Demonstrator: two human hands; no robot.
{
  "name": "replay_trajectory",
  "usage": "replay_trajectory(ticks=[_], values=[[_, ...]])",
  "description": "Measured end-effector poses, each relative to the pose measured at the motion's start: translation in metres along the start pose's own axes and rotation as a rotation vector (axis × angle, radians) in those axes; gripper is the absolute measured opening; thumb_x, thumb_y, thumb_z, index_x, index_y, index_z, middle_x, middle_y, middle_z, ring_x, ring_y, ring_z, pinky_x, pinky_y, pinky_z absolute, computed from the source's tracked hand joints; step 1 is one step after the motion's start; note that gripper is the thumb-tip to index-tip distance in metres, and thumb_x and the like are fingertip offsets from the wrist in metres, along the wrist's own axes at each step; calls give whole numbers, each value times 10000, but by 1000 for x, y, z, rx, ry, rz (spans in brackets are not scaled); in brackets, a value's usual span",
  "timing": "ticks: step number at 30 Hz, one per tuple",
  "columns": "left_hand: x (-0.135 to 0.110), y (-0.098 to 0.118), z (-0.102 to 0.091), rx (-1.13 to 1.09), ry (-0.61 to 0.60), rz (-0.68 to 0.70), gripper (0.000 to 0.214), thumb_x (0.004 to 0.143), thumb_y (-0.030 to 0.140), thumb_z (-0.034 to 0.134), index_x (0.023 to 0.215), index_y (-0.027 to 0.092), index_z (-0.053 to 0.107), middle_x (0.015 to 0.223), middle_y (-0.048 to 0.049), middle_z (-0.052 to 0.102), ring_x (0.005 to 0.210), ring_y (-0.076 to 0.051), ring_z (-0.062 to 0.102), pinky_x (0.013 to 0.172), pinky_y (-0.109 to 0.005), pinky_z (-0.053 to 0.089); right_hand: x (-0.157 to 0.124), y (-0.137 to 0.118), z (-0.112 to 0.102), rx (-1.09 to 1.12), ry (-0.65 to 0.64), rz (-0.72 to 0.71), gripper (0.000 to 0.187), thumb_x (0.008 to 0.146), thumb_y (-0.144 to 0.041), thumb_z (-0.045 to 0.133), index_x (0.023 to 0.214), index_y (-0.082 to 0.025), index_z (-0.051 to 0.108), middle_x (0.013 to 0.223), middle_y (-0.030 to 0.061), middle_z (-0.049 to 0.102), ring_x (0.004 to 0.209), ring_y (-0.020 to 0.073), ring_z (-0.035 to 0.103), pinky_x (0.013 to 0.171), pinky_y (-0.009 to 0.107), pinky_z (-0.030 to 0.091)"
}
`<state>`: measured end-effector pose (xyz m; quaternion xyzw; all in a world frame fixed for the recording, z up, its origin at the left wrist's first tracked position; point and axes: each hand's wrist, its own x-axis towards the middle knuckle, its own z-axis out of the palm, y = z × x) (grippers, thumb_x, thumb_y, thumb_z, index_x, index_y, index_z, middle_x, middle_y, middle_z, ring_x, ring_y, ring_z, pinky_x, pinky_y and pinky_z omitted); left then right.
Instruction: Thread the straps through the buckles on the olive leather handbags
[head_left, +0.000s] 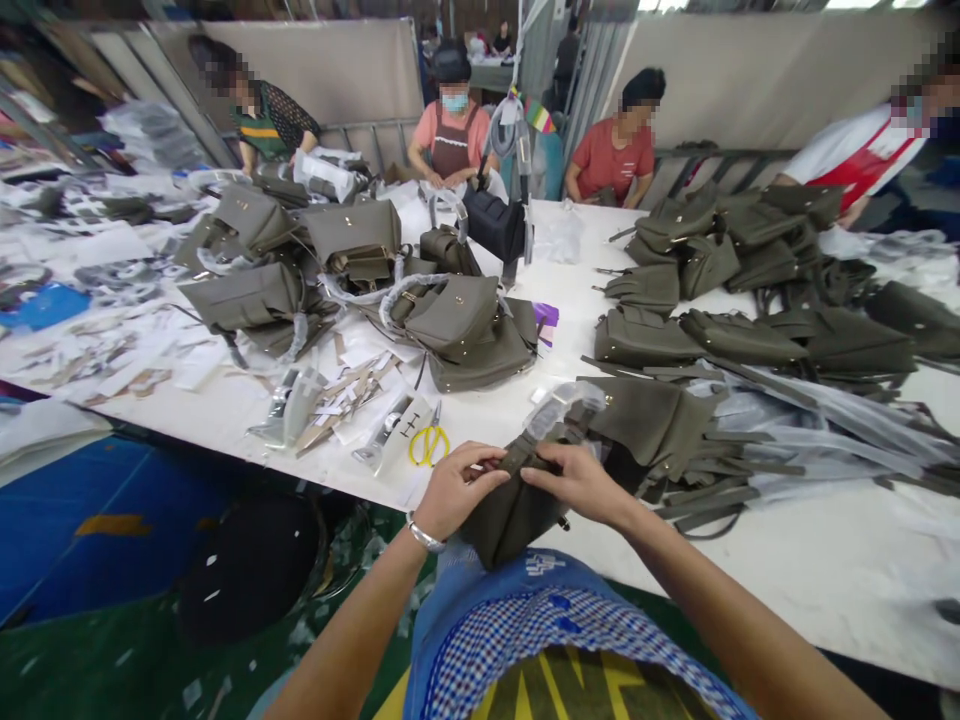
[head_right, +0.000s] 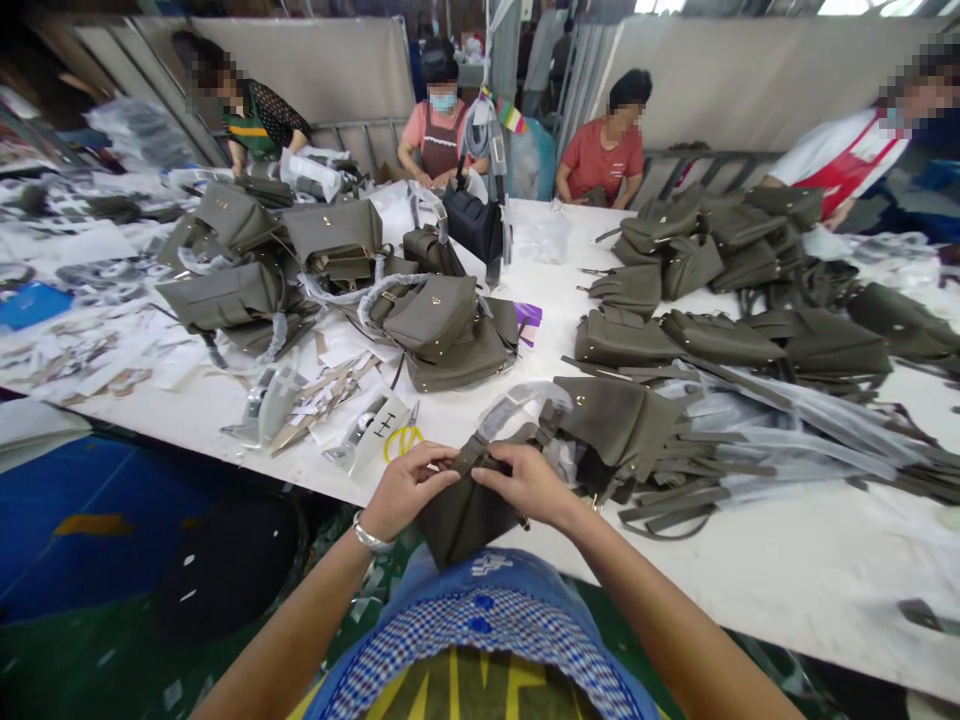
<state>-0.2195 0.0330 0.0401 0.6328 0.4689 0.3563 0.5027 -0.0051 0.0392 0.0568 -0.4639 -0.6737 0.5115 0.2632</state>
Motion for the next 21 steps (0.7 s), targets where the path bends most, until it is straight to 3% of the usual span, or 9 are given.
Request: replay_trajectory(ticks=[4, 11, 16, 21], values=[[1, 26, -4, 73, -53, -12, 203, 783, 322, 648, 951, 218, 693, 906, -47, 671, 809, -162, 626, 721, -261, 524, -6, -3, -12, 321, 33, 80, 340, 822, -450, 589, 946, -142, 663, 875, 39, 674, 812, 186, 585, 740, 296, 457], [-1, 22, 1, 193, -61, -67, 228, 736, 361, 691, 904, 206, 692, 798, -20, 679, 694, -147, 605, 620, -247, 477, -18, 13, 9, 540, -7, 161, 408, 768, -439, 667, 1019, -118, 645, 925, 67, 687, 818, 171, 607, 735, 293, 473], [-11, 26, 4, 306, -88, -50, 149, 762, 334, 661, 841, 211, 685, 749, -4, 660, 646, -136, 582, 591, -244, 453, -25, 18, 23, 392, -2, 265, 446, 685, -467, 724, 949, -111, 678, 890, 69, 709, 820, 209, 625, 712, 324, 500], [-20, 31, 1, 423, -73, 31, 170, 761, 318, 657, 896, 217, 666, 815, -21, 662, 716, -153, 602, 639, -260, 477, -26, 20, 32, 253, 91, 233, 469, 661, -499, 722, 932, -119, 679, 867, 58, 716, 820, 227, 633, 713, 336, 509]])
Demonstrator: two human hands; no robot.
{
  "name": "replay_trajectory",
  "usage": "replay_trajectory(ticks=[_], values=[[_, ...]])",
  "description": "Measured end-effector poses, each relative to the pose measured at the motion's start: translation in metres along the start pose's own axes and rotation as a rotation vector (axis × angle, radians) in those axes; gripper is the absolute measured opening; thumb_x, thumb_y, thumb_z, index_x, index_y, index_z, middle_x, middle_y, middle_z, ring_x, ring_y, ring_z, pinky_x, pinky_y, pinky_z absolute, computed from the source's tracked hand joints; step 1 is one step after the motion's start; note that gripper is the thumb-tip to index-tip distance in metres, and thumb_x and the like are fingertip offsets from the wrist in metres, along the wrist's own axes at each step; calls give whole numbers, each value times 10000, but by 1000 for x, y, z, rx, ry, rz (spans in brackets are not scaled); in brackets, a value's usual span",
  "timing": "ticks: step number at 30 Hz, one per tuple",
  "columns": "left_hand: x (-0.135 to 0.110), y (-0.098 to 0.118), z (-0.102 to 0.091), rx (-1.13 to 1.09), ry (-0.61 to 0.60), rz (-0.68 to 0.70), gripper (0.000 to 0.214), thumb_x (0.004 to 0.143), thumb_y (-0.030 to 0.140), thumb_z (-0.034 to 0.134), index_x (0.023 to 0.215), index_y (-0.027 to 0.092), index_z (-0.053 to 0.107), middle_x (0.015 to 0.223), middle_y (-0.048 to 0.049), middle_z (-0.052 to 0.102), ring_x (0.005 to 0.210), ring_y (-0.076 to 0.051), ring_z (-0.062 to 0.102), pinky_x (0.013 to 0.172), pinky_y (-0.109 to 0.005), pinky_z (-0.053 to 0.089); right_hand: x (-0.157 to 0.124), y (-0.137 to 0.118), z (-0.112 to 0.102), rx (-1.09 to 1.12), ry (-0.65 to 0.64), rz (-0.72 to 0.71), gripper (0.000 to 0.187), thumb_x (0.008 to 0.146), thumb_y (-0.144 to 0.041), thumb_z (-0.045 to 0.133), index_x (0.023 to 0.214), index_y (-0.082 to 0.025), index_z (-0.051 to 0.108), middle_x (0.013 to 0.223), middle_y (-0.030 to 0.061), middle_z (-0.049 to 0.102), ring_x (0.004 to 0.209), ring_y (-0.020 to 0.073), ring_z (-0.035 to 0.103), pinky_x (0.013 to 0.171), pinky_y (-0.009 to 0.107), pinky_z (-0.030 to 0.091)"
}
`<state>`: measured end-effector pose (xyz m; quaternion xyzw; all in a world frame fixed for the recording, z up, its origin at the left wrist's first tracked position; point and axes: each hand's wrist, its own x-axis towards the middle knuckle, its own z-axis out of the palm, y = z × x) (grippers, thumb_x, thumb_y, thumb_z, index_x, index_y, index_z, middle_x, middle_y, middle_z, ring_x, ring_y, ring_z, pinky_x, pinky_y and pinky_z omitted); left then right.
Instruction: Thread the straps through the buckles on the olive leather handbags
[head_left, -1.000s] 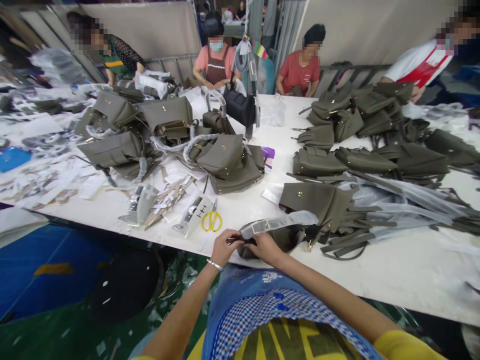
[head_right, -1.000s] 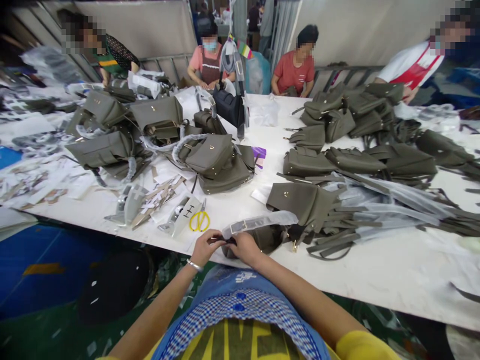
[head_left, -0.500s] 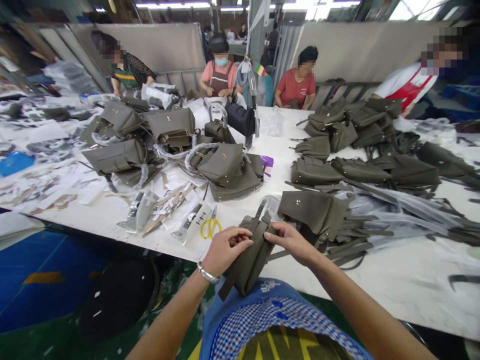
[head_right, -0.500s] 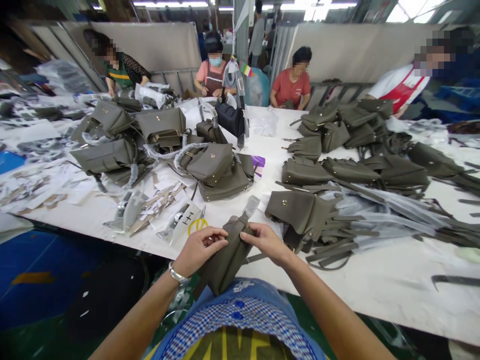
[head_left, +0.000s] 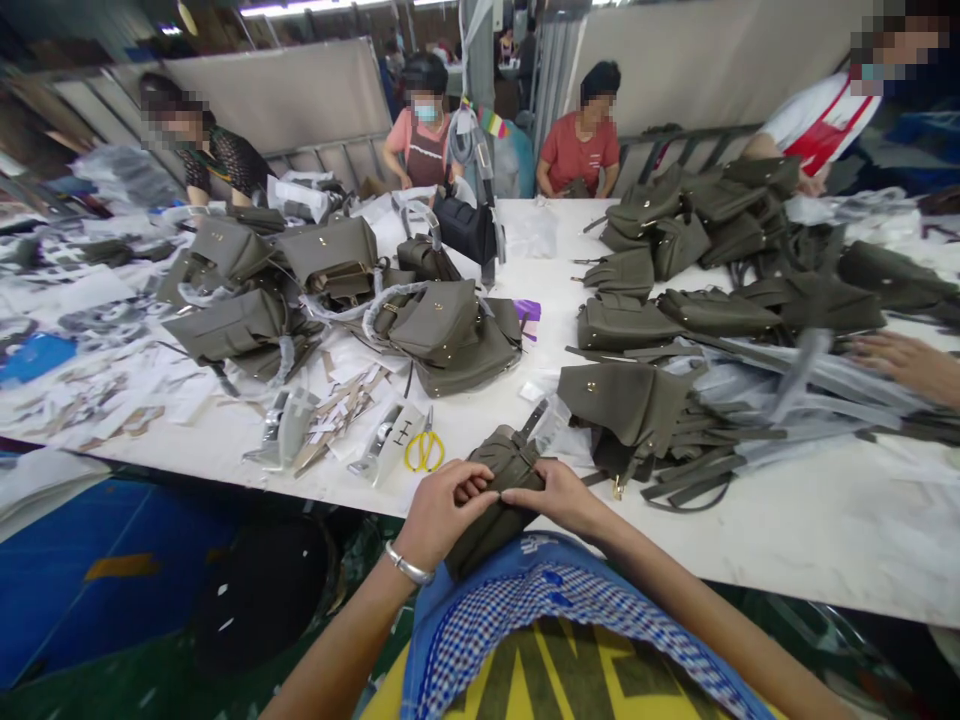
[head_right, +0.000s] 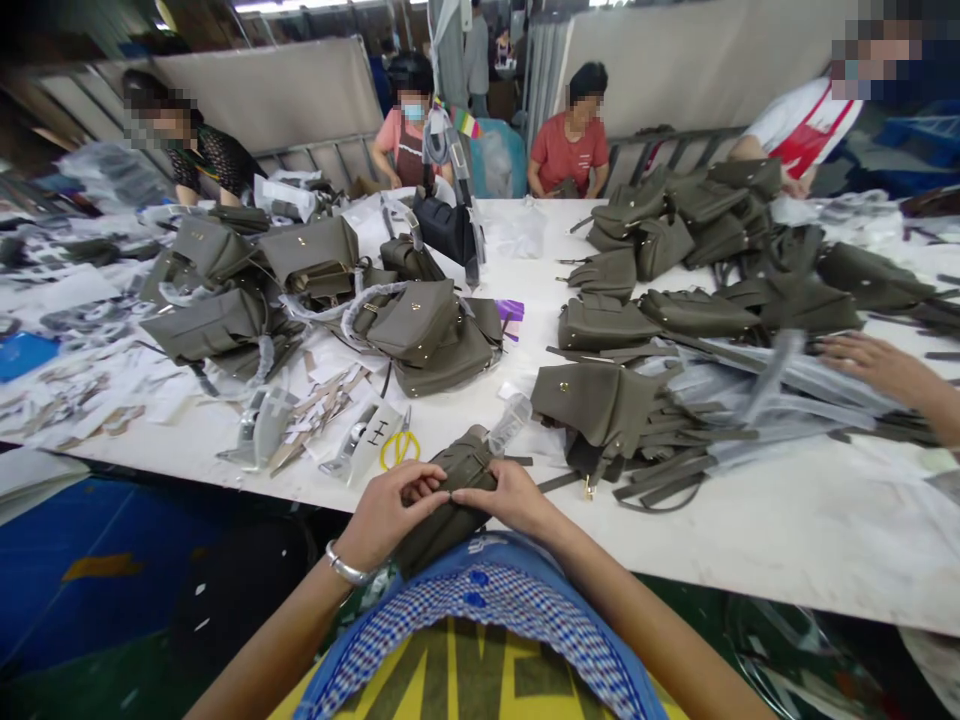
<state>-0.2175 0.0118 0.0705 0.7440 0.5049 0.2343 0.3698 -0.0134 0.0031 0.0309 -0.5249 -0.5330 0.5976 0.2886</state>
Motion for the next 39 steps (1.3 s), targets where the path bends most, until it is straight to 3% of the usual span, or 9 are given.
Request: replay_trajectory(ticks=[9, 16, 24, 30, 33, 39], values=[[-1, 2, -4, -13, -18, -20, 156, 783, 339, 631, 844, 208, 690, 751, -22, 657, 660, -146, 583, 624, -263, 468, -6, -1, 7, 45, 42, -35, 399, 679, -440, 719, 916, -122, 673, 857, 51, 715, 801, 223, 637, 701, 322, 506], [10, 1, -12, -53, -60, -31, 180, 804, 350, 607, 851, 204, 702, 769, -30, 651, 693, -149, 585, 662, -270, 459, -7, -5, 5, 168, -82, -31, 355, 689, -437, 711, 868, -130, 705, 853, 45, 717, 767, 199, 629, 698, 306, 497], [13, 2, -3, -57, -18, 32, 180, 811, 345, 601, 860, 194, 686, 810, -41, 665, 727, -158, 591, 684, -285, 480, -4, -2, 7, 107, 68, -40, 315, 693, -414, 712, 851, -141, 705, 771, 16, 695, 678, 168, 596, 628, 274, 472], [18, 7, -2, 8, -51, 53, 109, 811, 281, 617, 855, 200, 674, 794, -22, 649, 708, -145, 588, 668, -271, 480, -5, -1, 5, 61, 61, -47, 310, 708, -425, 695, 821, -137, 703, 754, 15, 688, 682, 173, 596, 645, 284, 477], [10, 9, 2, 85, -1, 130, 99, 835, 259, 591, 870, 201, 663, 832, -32, 650, 760, -154, 594, 709, -281, 493, -6, 0, 6, 151, 45, -48, 322, 699, -420, 704, 845, -134, 700, 794, 28, 701, 714, 181, 607, 690, 302, 489], [-15, -8, 18, 299, 95, 443, 190, 865, 194, 544, 1013, 219, 661, 863, -59, 680, 790, -176, 591, 728, -309, 497, -11, -1, 6, 352, -58, -45, 370, 681, -456, 717, 861, -134, 689, 775, 31, 700, 733, 182, 620, 732, 320, 499]])
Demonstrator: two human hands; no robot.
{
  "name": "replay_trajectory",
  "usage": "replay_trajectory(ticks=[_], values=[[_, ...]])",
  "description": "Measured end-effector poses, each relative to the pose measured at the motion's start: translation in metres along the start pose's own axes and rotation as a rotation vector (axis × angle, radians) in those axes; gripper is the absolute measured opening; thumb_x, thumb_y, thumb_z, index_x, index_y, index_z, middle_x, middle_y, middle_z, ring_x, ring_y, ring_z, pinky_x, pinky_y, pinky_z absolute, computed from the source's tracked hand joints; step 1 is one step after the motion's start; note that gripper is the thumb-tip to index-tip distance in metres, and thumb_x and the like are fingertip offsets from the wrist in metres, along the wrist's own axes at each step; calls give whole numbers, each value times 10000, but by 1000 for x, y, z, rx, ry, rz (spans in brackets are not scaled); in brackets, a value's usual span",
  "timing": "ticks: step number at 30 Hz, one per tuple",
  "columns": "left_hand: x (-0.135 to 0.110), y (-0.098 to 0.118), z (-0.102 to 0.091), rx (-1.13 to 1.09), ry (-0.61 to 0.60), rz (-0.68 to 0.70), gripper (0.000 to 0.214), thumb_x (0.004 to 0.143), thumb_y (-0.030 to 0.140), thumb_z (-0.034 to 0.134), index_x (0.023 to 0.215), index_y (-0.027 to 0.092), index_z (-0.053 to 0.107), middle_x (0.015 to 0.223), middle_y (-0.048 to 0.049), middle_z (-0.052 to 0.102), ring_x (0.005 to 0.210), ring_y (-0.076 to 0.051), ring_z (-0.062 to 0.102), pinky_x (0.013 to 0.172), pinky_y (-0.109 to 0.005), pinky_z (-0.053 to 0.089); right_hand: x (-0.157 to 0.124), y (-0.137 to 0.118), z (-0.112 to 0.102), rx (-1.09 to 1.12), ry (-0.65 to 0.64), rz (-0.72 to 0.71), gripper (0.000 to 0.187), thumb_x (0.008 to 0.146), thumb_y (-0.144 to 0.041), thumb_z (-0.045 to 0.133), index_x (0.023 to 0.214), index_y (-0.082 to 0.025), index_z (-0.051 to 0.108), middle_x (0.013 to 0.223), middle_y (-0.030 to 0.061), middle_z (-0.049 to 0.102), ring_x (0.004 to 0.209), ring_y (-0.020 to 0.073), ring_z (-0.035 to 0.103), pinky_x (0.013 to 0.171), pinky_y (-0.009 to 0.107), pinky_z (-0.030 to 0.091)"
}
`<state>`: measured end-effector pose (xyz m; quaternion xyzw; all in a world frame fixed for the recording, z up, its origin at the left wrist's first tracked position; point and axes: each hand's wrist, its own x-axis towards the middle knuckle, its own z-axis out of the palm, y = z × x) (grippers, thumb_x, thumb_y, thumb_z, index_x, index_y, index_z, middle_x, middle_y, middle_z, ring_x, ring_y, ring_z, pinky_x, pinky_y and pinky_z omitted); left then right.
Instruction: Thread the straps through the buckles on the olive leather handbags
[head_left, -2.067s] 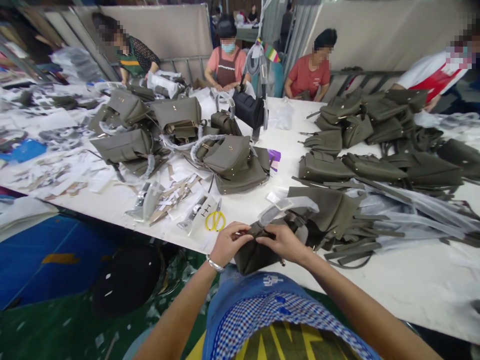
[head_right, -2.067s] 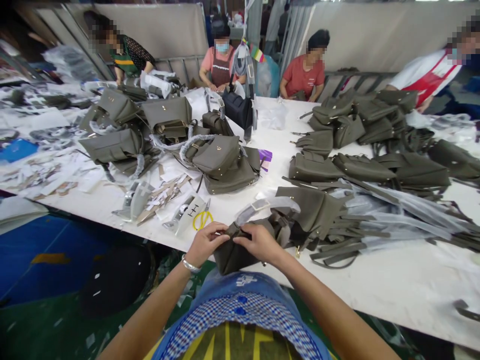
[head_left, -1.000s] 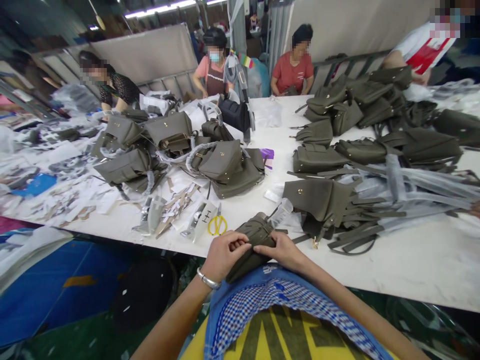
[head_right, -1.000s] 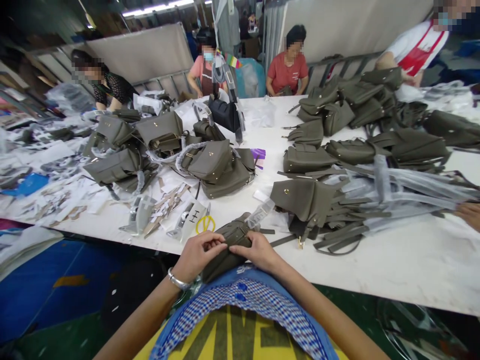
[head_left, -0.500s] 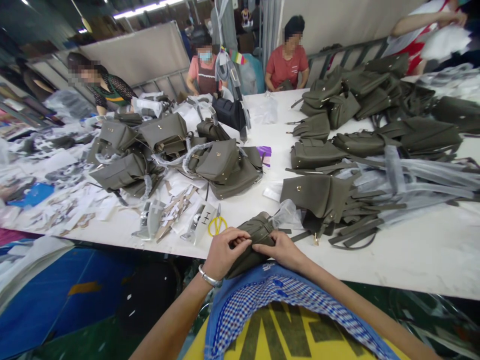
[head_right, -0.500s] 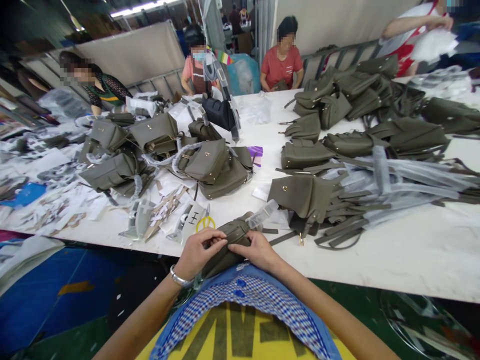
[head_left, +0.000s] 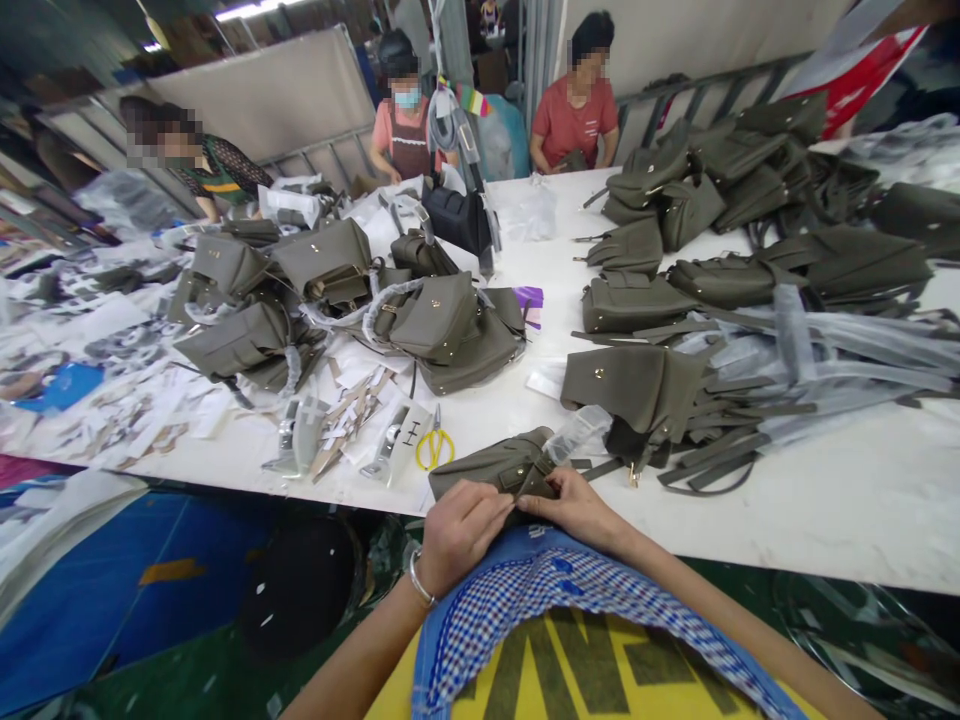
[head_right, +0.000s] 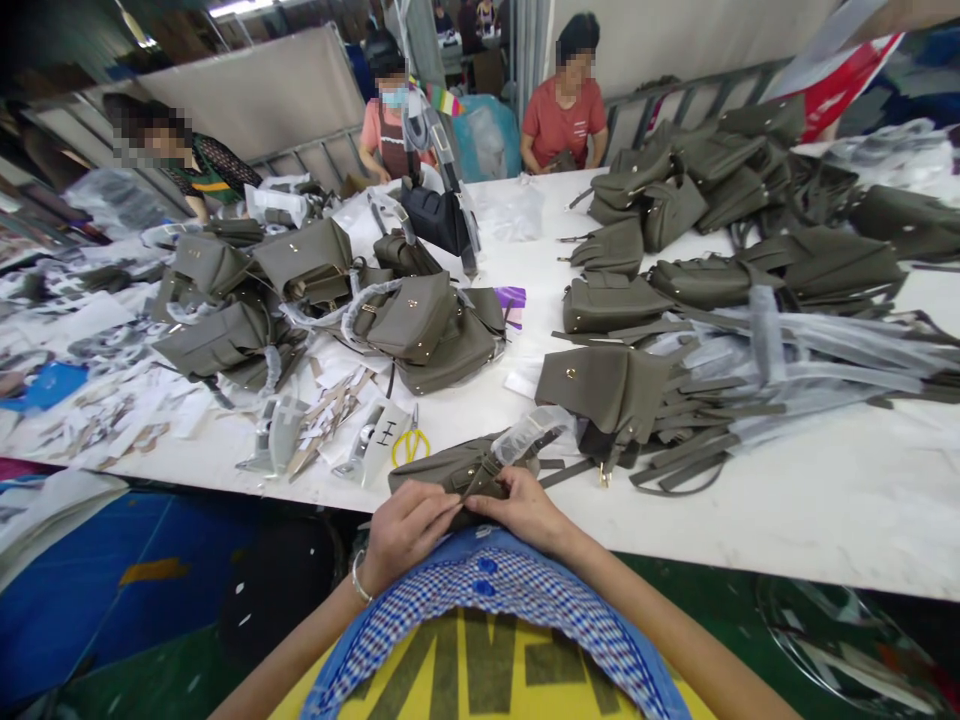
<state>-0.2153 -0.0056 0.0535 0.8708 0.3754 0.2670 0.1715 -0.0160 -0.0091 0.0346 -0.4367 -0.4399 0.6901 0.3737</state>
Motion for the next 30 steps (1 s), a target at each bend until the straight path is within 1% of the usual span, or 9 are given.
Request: replay_trajectory(ticks=[3, 5, 7, 12, 16, 22, 26, 28, 30], values=[[-4, -2, 2, 1, 10, -19, 236, 867, 185, 543, 1078, 229, 640, 921, -59, 689, 839, -179, 605, 761, -308, 504, -2, 1, -1, 34, -4, -1, 394, 702, -452, 705, 939, -138, 670, 814, 36, 698, 791, 191, 625, 768, 328, 494], [-2, 0, 1, -22, 17, -66, 223, 870, 188, 543, 1065, 229, 642, 939, -55, 689, 877, -177, 609, 797, -305, 504, -3, 3, -2, 30, 7, -5, 384, 720, -439, 696, 961, -142, 654, 864, 42, 695, 839, 194, 619, 793, 330, 483], [2, 2, -1, -57, 32, -130, 185, 868, 201, 550, 1022, 224, 651, 941, -52, 685, 896, -174, 610, 821, -304, 502, -3, 5, -3, -31, 27, 3, 353, 731, -433, 686, 921, -138, 647, 867, 43, 682, 834, 192, 607, 774, 322, 475], [13, 7, -5, -194, 38, -298, 138, 873, 236, 551, 964, 218, 654, 960, -44, 669, 926, -167, 605, 856, -308, 491, -4, 11, -6, -279, 130, -16, 319, 770, -449, 632, 822, -135, 622, 746, 17, 625, 709, 165, 552, 639, 280, 443], [24, 12, -10, -253, 44, -372, 110, 868, 244, 555, 901, 208, 654, 935, -40, 667, 901, -167, 602, 840, -306, 484, -4, 14, -6, -387, 136, -76, 284, 807, -430, 591, 779, -148, 609, 719, 8, 607, 694, 157, 533, 622, 265, 424], [33, 12, -14, -263, -56, -378, 106, 865, 243, 549, 898, 218, 647, 910, -26, 662, 851, -167, 591, 778, -297, 469, -7, 9, -5, -437, 107, -98, 249, 804, -395, 597, 789, -150, 638, 723, 9, 625, 702, 164, 540, 628, 268, 423], [34, 7, -13, -246, -151, -377, 107, 868, 264, 539, 890, 223, 635, 867, -22, 649, 778, -162, 578, 698, -295, 466, -12, 4, -7, -298, 131, -49, 330, 779, -447, 621, 902, -143, 658, 818, 35, 666, 780, 200, 579, 693, 305, 460], [36, 4, -13, -234, -164, -341, 105, 864, 253, 535, 894, 223, 630, 1029, -51, 641, 861, -175, 585, 737, -315, 478, -14, 2, -8, -196, 142, -41, 395, 791, -475, 603, 1005, -146, 645, 908, 53, 679, 854, 222, 593, 755, 334, 475], [39, 1, -14, -218, -191, -246, 87, 844, 231, 554, 889, 218, 627, 1273, -73, 551, 1074, -213, 546, 902, -375, 453, -15, 0, -8, -169, 148, -48, 429, 807, -487, 581, 1073, -153, 624, 976, 63, 675, 907, 234, 594, 795, 352, 476]])
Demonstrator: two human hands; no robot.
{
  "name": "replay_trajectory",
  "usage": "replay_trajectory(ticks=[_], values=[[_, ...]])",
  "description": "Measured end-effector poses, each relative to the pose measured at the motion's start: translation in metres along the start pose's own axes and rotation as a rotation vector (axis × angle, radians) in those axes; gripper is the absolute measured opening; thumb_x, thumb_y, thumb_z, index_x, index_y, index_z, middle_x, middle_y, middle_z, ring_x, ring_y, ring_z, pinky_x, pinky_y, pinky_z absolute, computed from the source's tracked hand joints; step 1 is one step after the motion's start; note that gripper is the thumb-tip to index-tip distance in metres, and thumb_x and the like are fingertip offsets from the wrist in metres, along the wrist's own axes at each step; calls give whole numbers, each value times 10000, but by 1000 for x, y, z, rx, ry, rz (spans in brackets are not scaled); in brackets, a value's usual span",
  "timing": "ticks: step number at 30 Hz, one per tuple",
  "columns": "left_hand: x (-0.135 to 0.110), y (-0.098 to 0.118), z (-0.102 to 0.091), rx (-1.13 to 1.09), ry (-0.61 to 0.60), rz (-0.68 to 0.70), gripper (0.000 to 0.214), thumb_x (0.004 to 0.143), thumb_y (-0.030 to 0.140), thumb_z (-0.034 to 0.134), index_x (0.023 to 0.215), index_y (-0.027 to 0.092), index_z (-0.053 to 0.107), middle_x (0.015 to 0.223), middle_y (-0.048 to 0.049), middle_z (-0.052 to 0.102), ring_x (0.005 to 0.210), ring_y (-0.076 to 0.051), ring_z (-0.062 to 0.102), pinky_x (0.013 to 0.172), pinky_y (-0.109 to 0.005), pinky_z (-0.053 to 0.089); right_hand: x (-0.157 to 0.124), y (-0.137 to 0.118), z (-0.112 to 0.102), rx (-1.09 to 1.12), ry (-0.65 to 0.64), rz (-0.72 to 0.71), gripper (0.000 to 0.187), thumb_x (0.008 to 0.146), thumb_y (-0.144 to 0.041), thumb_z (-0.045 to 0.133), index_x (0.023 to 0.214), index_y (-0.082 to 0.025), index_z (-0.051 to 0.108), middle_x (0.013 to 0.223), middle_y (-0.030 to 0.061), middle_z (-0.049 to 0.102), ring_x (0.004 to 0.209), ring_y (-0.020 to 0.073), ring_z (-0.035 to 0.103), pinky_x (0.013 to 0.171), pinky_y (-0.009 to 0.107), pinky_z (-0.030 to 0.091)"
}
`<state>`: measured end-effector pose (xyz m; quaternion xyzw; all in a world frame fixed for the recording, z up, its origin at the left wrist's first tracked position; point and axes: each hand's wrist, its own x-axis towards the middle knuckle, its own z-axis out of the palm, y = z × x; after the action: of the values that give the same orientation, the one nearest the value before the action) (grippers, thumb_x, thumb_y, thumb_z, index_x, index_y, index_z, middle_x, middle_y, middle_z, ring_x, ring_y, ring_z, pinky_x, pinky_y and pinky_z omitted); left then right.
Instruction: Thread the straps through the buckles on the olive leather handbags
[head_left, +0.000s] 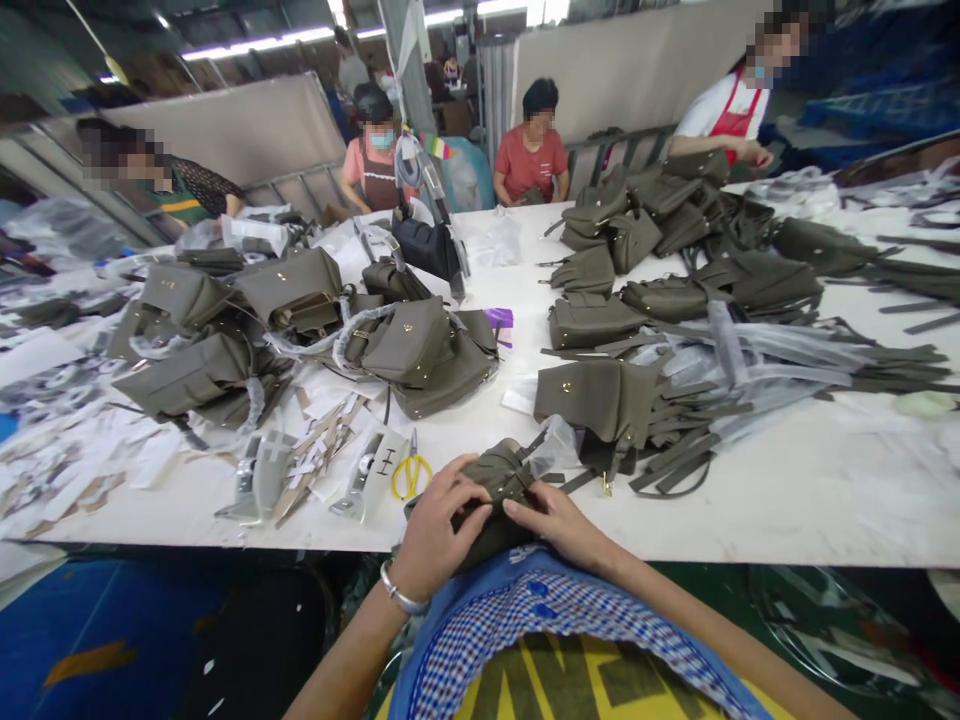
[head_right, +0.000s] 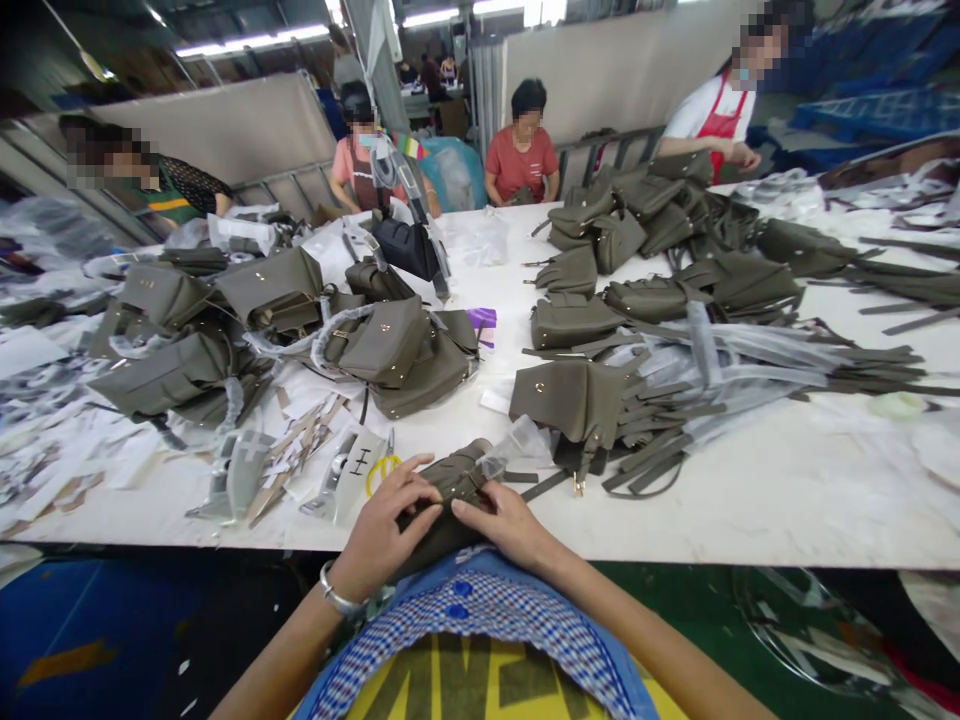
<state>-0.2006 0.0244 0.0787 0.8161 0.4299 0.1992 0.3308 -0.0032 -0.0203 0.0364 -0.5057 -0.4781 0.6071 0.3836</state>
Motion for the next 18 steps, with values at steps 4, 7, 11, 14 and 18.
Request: replay_trajectory(ticks=[4, 7, 11, 14, 18], values=[[10, -3, -10, -44, -251, 177, 56, 812, 205, 581, 863, 213, 602, 1352, -64, 515, 1240, -221, 462, 1057, -396, 358, -1, 0, -1, -197, 13, -103, 373, 843, -482, 538, 993, -160, 654, 919, 53, 677, 852, 221, 593, 773, 343, 469], [15, -5, -15, -81, -347, 187, 44, 797, 204, 587, 839, 212, 597, 1322, -61, 536, 1182, -200, 514, 1016, -350, 399, -3, 4, -3, -280, 40, -143, 366, 855, -479, 522, 854, -151, 684, 836, 53, 678, 796, 209, 591, 756, 340, 463], [14, -7, -16, -78, -389, 172, 33, 777, 202, 595, 808, 211, 596, 1299, -58, 546, 1189, -204, 506, 1028, -343, 381, -7, 11, -10, 145, 132, -54, 361, 850, -464, 550, 1037, -173, 651, 990, 73, 685, 918, 222, 611, 821, 359, 478], [9, -10, -15, -87, -428, 146, 21, 781, 220, 594, 794, 207, 585, 1318, -68, 532, 1203, -210, 495, 1031, -344, 372, -8, 12, -15, 579, 238, -62, 371, 869, -432, 541, 1142, -187, 600, 1112, 92, 658, 981, 214, 620, 882, 380, 473], [9, -13, -14, -93, -465, 132, 35, 774, 223, 592, 787, 201, 569, 1344, -89, 518, 1217, -226, 477, 1032, -365, 357, -8, 4, -20, 724, 275, -127, 307, 868, -365, 568, 1089, -165, 642, 1125, 113, 665, 985, 214, 633, 902, 378, 470]])
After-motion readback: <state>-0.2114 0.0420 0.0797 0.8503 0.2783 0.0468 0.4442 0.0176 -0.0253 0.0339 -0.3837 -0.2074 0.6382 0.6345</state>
